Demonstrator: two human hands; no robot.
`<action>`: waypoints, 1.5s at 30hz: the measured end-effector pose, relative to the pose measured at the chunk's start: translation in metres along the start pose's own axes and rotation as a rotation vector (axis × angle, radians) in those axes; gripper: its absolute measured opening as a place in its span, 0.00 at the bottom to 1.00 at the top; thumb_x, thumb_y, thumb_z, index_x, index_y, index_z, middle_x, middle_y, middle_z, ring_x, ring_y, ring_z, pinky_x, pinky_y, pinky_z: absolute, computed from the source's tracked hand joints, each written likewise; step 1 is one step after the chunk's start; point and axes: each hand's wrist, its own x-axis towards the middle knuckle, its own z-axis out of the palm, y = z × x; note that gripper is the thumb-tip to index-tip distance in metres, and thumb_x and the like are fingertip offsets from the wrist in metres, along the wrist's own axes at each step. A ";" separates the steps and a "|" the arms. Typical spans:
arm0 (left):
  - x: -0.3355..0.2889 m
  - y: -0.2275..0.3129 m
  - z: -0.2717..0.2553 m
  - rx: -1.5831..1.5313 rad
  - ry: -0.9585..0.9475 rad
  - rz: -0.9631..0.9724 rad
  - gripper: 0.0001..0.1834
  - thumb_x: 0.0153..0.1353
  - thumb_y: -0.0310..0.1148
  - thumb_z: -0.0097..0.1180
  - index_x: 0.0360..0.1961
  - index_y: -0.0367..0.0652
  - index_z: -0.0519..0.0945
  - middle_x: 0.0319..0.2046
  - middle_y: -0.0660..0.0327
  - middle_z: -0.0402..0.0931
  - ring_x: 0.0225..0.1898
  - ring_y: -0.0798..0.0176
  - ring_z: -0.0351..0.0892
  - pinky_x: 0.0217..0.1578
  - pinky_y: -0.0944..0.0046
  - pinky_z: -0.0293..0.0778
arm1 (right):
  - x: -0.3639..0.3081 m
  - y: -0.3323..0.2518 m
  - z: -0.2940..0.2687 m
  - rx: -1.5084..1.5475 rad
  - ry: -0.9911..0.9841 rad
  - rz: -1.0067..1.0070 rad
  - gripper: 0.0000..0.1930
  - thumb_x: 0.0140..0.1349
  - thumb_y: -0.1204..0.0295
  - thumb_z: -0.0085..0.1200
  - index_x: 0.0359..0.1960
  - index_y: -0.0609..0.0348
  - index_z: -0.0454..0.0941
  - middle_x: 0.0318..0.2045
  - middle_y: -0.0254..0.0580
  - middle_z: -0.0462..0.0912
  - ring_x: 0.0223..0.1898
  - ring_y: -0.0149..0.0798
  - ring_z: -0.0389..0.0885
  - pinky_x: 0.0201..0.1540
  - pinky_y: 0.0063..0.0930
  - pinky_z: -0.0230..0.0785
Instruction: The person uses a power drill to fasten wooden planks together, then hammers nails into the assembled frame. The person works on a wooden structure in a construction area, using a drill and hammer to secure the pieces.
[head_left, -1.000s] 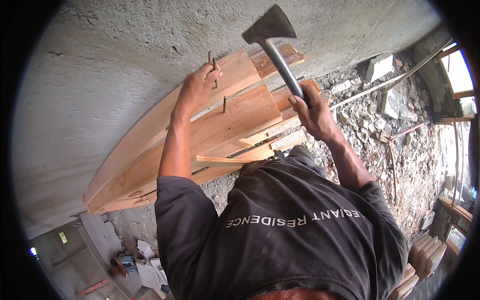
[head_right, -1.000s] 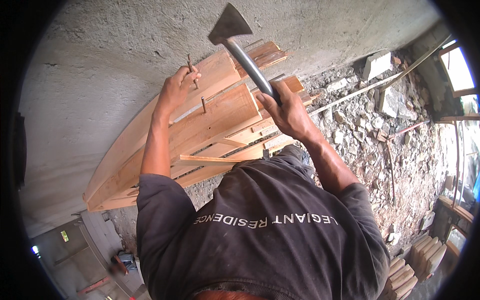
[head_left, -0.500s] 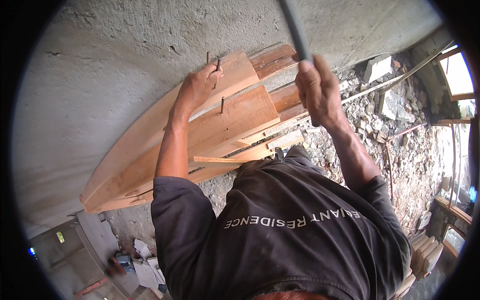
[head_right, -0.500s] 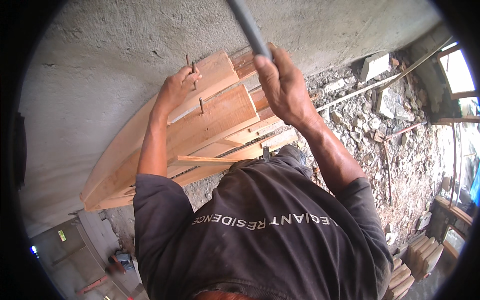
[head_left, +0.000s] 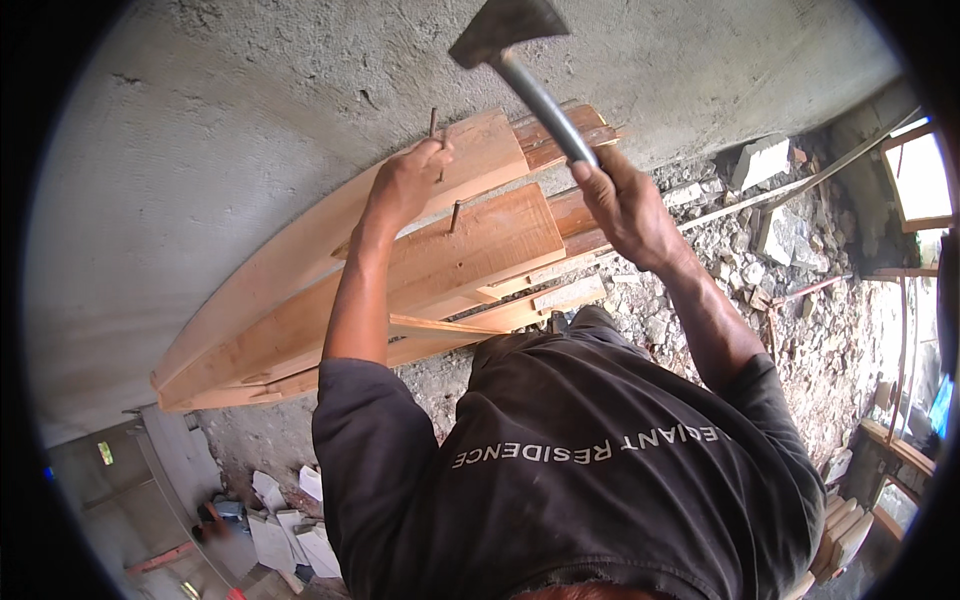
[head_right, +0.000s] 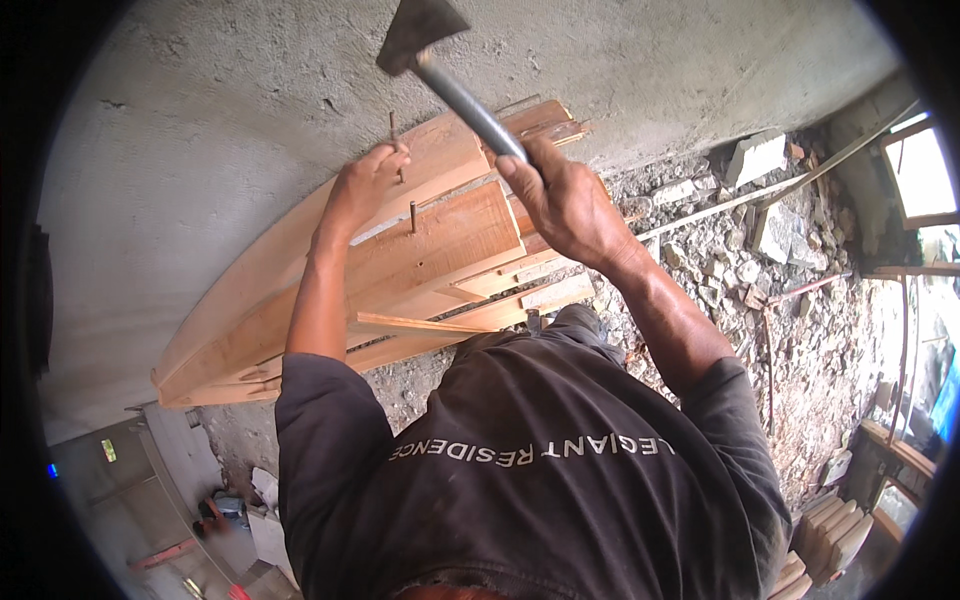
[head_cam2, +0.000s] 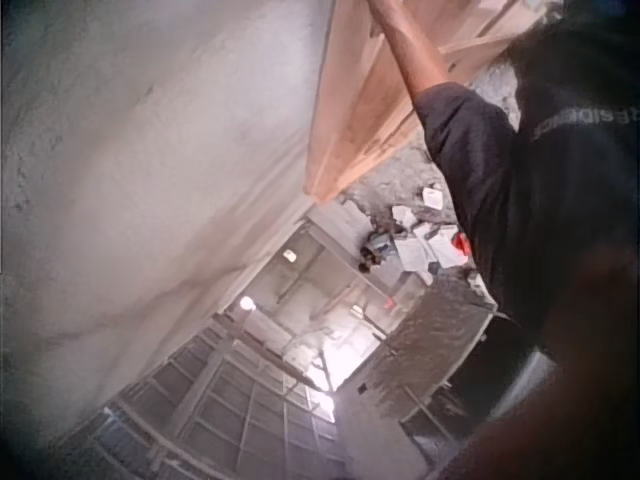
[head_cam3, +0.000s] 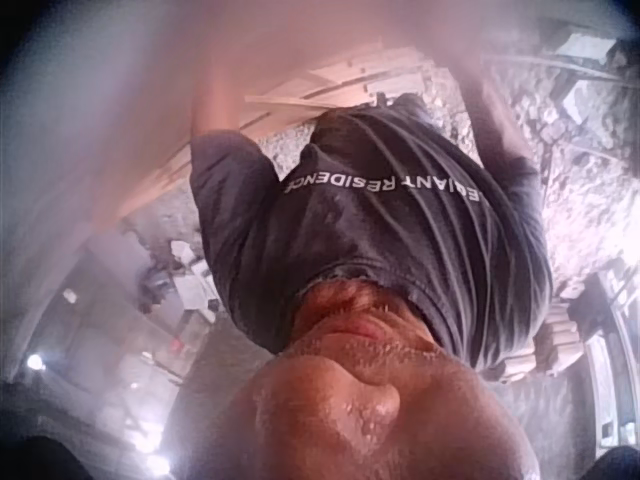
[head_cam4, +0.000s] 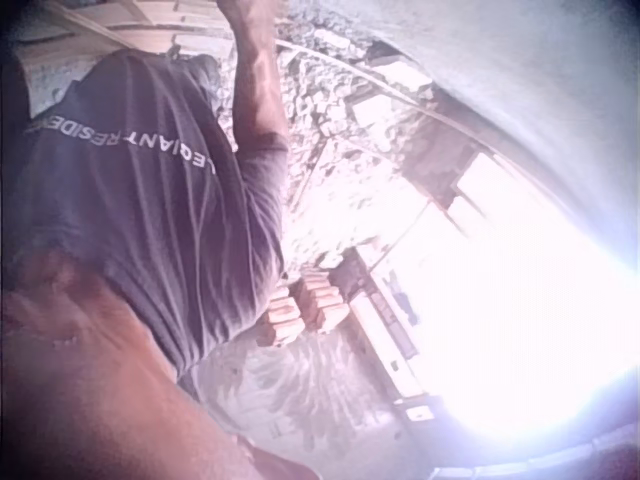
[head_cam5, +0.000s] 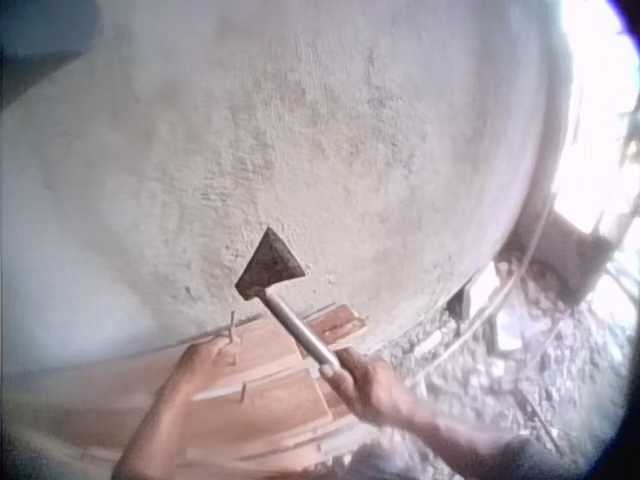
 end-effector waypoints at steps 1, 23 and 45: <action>0.001 -0.001 0.002 0.043 0.000 0.043 0.15 0.65 0.43 0.46 0.43 0.44 0.75 0.33 0.46 0.79 0.36 0.44 0.79 0.36 0.54 0.72 | 0.002 -0.003 -0.001 0.015 0.031 -0.049 0.25 0.69 0.51 0.39 0.46 0.65 0.71 0.20 0.46 0.74 0.25 0.37 0.75 0.29 0.36 0.68; 0.002 -0.005 0.010 0.091 0.025 0.081 0.15 0.66 0.45 0.45 0.44 0.48 0.76 0.30 0.44 0.78 0.36 0.41 0.78 0.34 0.52 0.72 | 0.001 0.032 -0.001 -0.155 -0.033 0.079 0.24 0.68 0.50 0.42 0.33 0.64 0.69 0.18 0.48 0.74 0.21 0.42 0.76 0.25 0.41 0.67; -0.070 -0.169 -0.026 -0.545 1.386 -1.128 0.46 0.59 0.45 0.55 0.61 0.20 0.45 0.56 0.29 0.56 0.57 0.39 0.65 0.59 0.48 0.64 | 0.010 0.028 0.008 0.238 0.103 -0.007 0.21 0.69 0.52 0.39 0.34 0.62 0.67 0.17 0.40 0.71 0.21 0.30 0.71 0.19 0.28 0.64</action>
